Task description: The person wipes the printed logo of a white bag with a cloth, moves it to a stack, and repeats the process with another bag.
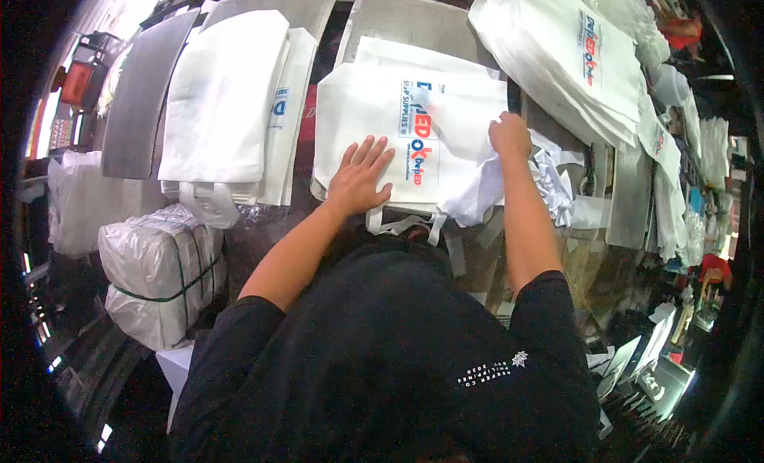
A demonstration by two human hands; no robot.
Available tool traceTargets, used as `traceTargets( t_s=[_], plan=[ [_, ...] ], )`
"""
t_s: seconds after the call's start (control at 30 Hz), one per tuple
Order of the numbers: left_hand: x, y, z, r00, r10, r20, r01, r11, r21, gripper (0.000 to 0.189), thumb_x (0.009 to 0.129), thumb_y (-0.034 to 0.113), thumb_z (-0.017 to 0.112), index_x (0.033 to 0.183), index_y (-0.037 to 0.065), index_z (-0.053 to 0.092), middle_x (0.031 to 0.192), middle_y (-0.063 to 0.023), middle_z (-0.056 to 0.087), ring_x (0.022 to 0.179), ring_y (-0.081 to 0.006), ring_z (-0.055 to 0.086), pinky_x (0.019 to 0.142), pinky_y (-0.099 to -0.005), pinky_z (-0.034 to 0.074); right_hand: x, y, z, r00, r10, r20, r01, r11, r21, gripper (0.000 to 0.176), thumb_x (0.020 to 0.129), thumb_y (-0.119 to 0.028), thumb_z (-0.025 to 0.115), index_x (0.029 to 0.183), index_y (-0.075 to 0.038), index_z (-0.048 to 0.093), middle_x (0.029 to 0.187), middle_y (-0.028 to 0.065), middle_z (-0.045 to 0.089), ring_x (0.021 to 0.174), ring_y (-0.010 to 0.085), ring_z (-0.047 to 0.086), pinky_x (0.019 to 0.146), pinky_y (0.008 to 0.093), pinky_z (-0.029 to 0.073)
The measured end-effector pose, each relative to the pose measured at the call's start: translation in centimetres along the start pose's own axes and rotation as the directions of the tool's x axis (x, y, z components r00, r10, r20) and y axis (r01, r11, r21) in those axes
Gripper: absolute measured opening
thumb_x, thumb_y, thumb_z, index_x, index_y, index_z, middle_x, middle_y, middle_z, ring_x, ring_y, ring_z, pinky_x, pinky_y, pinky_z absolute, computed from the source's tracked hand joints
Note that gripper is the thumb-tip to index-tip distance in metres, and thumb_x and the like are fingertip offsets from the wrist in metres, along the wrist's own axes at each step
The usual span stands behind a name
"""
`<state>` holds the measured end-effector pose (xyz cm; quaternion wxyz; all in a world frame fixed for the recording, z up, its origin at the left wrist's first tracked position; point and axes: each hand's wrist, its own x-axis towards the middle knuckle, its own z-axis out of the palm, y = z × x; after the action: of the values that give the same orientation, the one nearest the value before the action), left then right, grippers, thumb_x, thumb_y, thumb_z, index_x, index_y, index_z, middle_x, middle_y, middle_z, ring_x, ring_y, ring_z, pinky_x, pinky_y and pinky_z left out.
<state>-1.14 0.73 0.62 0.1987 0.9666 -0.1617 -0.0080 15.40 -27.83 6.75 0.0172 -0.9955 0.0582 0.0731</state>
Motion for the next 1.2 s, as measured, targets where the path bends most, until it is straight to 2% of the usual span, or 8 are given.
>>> traceTargets(
  t_s=[0.23,0.5,0.8,0.87,1.03,1.1,1.17,1.2],
  plan=[
    [0.1,0.2,-0.2,1.0,0.004,-0.008,-0.005,1.0,-0.013,0.071,0.08,0.035,0.062,0.142,0.011,0.038,0.152,-0.0136,0.03,0.142,-0.034,0.024,0.114,-0.0531,0.02,1.0,1.3,-1.4,0.99,0.135,0.04,-0.136,0.991,0.011,0.03,0.086,-0.025,0.053,0.109,-0.01,0.067,0.116,0.0156,0.063,0.106,0.0373,0.062,0.084,0.0502,0.052],
    [0.2,0.3,-0.3,1.0,-0.004,0.017,0.004,1.0,-0.011,0.071,0.08,0.036,0.062,0.141,0.01,0.039,0.153,-0.0131,0.029,0.143,-0.0336,0.023,0.115,-0.0515,0.019,1.8,6.7,-3.2,0.913,0.397,-0.098,-0.391,0.917,0.076,0.032,0.085,-0.028,0.055,0.109,-0.01,0.068,0.115,0.0156,0.065,0.108,0.0368,0.062,0.087,0.0491,0.052],
    [0.3,0.8,-0.7,0.998,-0.04,0.055,0.038,0.999,0.038,0.068,0.08,0.036,0.061,0.141,0.014,0.04,0.153,-0.0114,0.031,0.143,-0.0304,0.023,0.116,-0.0472,0.017,-4.0,14.7,-1.6,0.915,0.363,-0.177,-0.328,0.924,0.198,0.042,0.084,-0.039,0.061,0.101,-0.001,0.068,0.104,0.0216,0.067,0.1,0.0412,0.061,0.086,0.0471,0.048],
    [0.5,0.6,-0.4,0.997,-0.044,0.066,0.042,0.999,0.029,0.068,0.08,0.035,0.063,0.141,0.014,0.041,0.153,-0.0113,0.03,0.143,-0.0307,0.022,0.117,-0.0471,0.016,-6.0,17.6,0.7,0.932,0.329,-0.156,-0.242,0.88,0.408,0.045,0.083,-0.044,0.064,0.1,-0.003,0.068,0.101,0.0225,0.067,0.098,0.0424,0.061,0.086,0.0456,0.047],
    [0.6,0.7,-0.4,0.997,-0.017,0.077,0.018,1.0,-0.012,0.073,0.08,0.035,0.066,0.143,0.015,0.037,0.155,-0.0112,0.027,0.144,-0.0315,0.02,0.117,-0.0467,0.014,-12.6,23.9,4.4,0.891,0.448,-0.07,-0.359,0.792,0.495,0.043,0.083,-0.046,0.065,0.103,-0.008,0.069,0.102,0.0215,0.067,0.098,0.0412,0.062,0.086,0.0436,0.047],
    [1.0,0.6,-1.4,0.986,-0.042,0.164,0.05,0.998,-0.044,0.071,0.081,0.036,0.066,0.144,0.015,0.038,0.155,-0.0119,0.027,0.144,-0.0331,0.021,0.117,-0.0473,0.016,-15.8,28.1,7.2,0.855,0.518,-0.018,-0.395,0.674,0.624,0.049,0.081,-0.047,0.066,0.108,-0.006,0.068,0.106,0.0236,0.066,0.102,0.0397,0.062,0.089,0.0433,0.046],
    [1.3,0.3,-2.5,0.976,-0.011,0.216,0.024,0.998,-0.057,0.072,0.081,0.037,0.066,0.143,0.012,0.039,0.154,-0.0153,0.027,0.143,-0.0349,0.022,0.116,-0.0483,0.019,-20.7,30.5,6.8,0.792,0.61,0.033,-0.547,0.683,0.484,0.06,0.08,-0.048,0.067,0.115,0.0,0.064,0.116,0.0249,0.063,0.109,0.039,0.059,0.094,0.0427,0.044],
    [1.6,0.2,-3.1,0.964,0.019,0.266,0.001,0.997,-0.076,0.073,0.081,0.037,0.067,0.142,0.009,0.039,0.153,-0.0187,0.027,0.142,-0.0367,0.024,0.114,-0.0493,0.021,-23.3,34.8,10.5,0.725,0.685,0.071,-0.558,0.525,0.643,0.069,0.079,-0.049,0.067,0.12,0.006,0.059,0.126,0.0248,0.058,0.116,0.0389,0.055,0.099,0.0426,0.041]
  ],
)
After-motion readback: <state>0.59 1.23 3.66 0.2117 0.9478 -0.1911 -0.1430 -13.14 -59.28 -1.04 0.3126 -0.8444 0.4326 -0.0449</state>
